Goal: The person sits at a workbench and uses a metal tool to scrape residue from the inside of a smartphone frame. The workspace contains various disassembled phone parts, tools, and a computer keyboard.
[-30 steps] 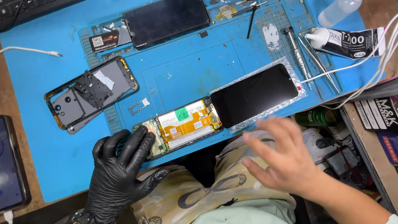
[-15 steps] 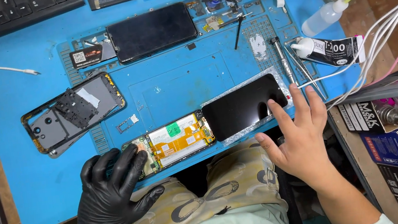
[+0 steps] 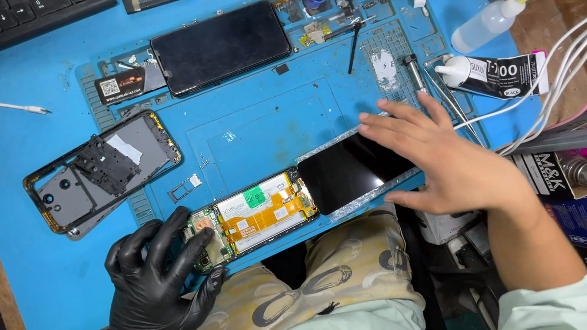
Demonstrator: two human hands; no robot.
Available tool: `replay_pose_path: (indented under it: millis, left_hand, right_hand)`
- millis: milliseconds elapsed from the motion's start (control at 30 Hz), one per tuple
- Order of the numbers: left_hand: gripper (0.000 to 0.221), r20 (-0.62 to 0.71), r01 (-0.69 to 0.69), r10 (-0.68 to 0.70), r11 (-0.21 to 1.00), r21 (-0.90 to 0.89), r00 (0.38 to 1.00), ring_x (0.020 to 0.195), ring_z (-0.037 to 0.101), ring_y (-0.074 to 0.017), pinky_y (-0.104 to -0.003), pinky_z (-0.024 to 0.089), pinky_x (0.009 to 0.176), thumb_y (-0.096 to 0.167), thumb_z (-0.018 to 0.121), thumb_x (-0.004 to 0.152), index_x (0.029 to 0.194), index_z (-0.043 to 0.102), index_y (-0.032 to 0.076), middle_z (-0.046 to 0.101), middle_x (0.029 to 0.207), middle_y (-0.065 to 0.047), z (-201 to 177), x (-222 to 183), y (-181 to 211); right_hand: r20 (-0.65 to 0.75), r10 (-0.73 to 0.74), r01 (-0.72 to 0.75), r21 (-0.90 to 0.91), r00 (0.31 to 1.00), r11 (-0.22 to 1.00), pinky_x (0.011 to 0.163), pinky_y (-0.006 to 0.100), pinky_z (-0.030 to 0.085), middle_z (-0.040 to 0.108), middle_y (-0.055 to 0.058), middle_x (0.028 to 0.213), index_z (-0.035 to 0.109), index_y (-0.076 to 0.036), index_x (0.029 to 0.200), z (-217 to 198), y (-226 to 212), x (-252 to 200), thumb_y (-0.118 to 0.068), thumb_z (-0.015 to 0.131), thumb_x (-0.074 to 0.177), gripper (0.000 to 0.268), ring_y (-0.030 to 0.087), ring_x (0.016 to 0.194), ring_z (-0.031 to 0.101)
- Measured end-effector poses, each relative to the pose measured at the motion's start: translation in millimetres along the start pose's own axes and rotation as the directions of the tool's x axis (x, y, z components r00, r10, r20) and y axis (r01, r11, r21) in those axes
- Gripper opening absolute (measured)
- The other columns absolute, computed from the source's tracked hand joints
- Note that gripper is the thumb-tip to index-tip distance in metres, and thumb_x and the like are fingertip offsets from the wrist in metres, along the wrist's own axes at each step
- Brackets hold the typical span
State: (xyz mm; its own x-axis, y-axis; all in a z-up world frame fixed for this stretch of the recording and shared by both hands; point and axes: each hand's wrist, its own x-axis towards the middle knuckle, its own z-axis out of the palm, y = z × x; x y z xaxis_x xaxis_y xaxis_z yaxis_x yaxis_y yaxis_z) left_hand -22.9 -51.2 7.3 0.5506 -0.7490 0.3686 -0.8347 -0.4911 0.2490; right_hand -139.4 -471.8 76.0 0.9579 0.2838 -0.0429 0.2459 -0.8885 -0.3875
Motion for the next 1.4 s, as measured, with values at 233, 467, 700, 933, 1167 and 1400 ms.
replay_pose_path:
  millis: [233,467,700,933,1167,1400]
  left_hand:
    - [0.050,0.007,0.023,-0.023,0.999,-0.023,1.000,0.133,0.048,-0.0343,-0.052,0.032,0.112,0.049,0.069,0.091,0.135,0.064,0.025,0.057,0.148,-0.007,-4.1,5.0,1.2]
    - [0.048,0.003,0.000,0.000,0.999,-0.032,1.000,0.128,0.051,-0.0331,-0.050,0.033,0.109,0.045,0.075,0.089,0.130,0.066,0.022,0.060,0.143,-0.007,-6.4,7.6,0.4]
    - [0.050,0.004,-0.033,0.033,0.998,-0.047,0.999,0.129,0.051,-0.0349,-0.052,0.035,0.108,0.046,0.073,0.090,0.132,0.065,0.019,0.060,0.145,-0.010,-5.1,6.1,-3.7]
    - [0.051,0.006,-0.017,0.018,0.999,-0.050,1.000,0.127,0.053,-0.0350,-0.052,0.036,0.107,0.045,0.075,0.090,0.133,0.064,0.020,0.061,0.143,-0.010,-10.6,11.2,0.4]
    - [0.048,-0.015,-0.024,0.023,0.999,-0.049,1.000,0.126,0.054,-0.0348,-0.052,0.035,0.107,0.043,0.076,0.090,0.132,0.065,0.021,0.061,0.142,-0.008,-10.7,12.4,1.1]
    - [0.046,-0.020,-0.023,0.022,0.999,-0.049,1.000,0.125,0.055,-0.0353,-0.052,0.034,0.109,0.044,0.075,0.090,0.130,0.067,0.021,0.062,0.142,-0.009,-6.2,9.0,-1.4]
  right_hand:
    - [0.016,-0.077,0.078,-0.055,0.997,0.995,0.122,0.066,0.008,0.052,0.005,0.153,0.046,-0.012,0.151,4.4,13.4,18.6,-0.045,0.082,0.077,0.089,0.030,0.140,0.046]
    - [-0.043,-0.084,0.081,-0.074,0.996,0.994,0.121,0.064,0.014,0.055,0.010,0.144,0.050,-0.011,0.147,1.9,3.2,22.8,-0.044,0.078,0.078,0.082,0.030,0.132,0.050]
    - [-0.052,-0.207,0.205,-0.052,0.977,0.977,0.121,0.070,0.014,0.040,0.023,0.157,0.055,-0.021,0.144,12.2,-20.6,26.9,-0.051,0.061,0.088,0.064,0.046,0.143,0.040]
    - [-0.017,-0.219,0.216,-0.114,0.976,0.970,0.118,0.073,0.017,0.036,0.021,0.160,0.058,-0.026,0.142,18.7,-28.2,30.7,-0.052,0.063,0.087,0.061,0.046,0.144,0.038]
    - [-0.100,-0.155,0.139,-0.150,0.983,0.979,0.122,0.069,0.019,0.041,0.024,0.156,0.054,-0.019,0.144,11.7,-23.8,17.6,-0.051,0.062,0.088,0.065,0.045,0.142,0.043]
    - [-0.148,-0.029,0.005,-0.166,0.989,0.986,0.123,0.068,0.018,0.037,0.025,0.161,0.046,-0.017,0.152,1.9,-8.9,1.7,-0.054,0.064,0.089,0.076,0.045,0.147,0.038]
